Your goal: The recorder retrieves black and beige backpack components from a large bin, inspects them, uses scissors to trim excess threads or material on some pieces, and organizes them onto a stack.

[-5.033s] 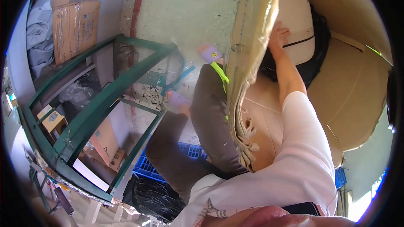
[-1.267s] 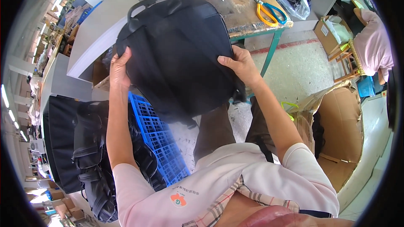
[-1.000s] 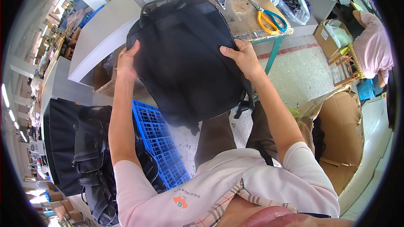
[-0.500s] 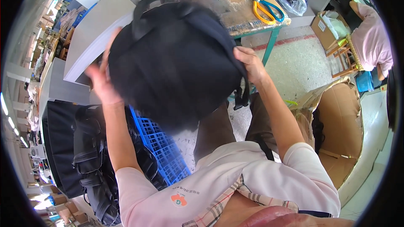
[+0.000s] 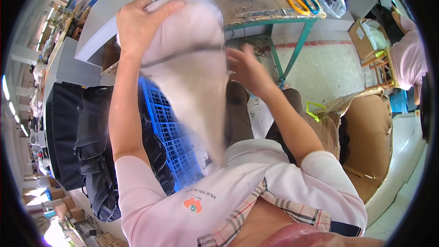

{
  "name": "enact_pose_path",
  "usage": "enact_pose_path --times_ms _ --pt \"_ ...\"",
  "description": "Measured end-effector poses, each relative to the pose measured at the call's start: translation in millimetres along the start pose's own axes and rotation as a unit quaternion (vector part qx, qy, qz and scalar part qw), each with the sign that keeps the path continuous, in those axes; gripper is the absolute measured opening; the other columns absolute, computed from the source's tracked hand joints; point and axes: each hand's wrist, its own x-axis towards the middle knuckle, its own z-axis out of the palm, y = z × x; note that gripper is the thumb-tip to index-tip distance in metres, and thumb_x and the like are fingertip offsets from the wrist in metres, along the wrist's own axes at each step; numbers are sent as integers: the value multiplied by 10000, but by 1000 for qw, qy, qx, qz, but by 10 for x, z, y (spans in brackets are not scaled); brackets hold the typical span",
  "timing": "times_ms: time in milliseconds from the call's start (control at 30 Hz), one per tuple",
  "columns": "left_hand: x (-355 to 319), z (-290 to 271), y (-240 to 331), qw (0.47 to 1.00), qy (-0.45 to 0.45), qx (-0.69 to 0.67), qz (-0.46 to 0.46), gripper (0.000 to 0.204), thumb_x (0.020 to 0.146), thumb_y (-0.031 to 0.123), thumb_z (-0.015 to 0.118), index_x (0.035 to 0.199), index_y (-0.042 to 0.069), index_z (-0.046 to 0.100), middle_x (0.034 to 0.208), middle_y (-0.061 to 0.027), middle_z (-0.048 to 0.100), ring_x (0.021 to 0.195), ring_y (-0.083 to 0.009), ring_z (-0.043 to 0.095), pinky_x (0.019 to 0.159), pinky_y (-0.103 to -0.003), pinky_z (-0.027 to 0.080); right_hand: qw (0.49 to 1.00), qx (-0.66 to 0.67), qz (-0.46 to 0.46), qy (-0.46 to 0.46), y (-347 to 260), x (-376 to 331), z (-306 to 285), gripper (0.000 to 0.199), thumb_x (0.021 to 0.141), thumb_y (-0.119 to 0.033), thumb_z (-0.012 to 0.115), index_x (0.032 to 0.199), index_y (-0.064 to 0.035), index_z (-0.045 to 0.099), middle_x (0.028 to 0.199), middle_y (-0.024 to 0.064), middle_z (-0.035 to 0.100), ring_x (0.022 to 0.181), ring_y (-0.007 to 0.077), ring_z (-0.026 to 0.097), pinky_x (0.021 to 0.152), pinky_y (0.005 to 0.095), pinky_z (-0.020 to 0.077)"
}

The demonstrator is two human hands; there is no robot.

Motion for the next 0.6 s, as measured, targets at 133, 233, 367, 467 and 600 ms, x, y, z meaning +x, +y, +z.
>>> enact_pose_path --times_ms 133,233,367,467,600 --pt "276 64 -147 993 22 98 -69 580 575 502 690 445 4 423 411 -43 395 418 -127 354 421 -288 320 979 -187 -84 5 -157 -484 -107 509 766 -338 552 1126 -2 422 982 104 500 886 179 470 767 279 378" --pt "488 215 -195 989 27 126 -75 615 552 580 642 419 28 406 444 -94 485 434 -220 465 478 -344 394 883 -434 -141 108 -175 -448 -334 340 724 -216 614 956 9 506 782 72 515 713 119 464 638 255 388" --pt "699 381 -178 986 13 111 -124 604 546 591 635 424 39 422 488 -101 520 485 -240 505 518 -363 414 843 -461 -176 213 -493 -243 -456 210 699 -120 614 624 29 487 499 9 382 513 51 356 446 257 326" --pt "872 487 -275 983 17 99 -154 585 554 585 632 434 45 442 538 -102 551 540 -243 538 552 -358 430 806 -511 -192 226 -808 -94 -445 246 692 -126 612 570 29 467 470 17 381 487 51 361 430 261 319" --pt "1027 614 -265 974 -22 107 -200 550 575 591 613 534 47 541 663 -101 598 694 -240 578 647 -362 441 837 -490 -118 214 -1034 68 -634 193 734 -139 602 591 -29 530 542 -56 482 493 16 414 432 195 327"
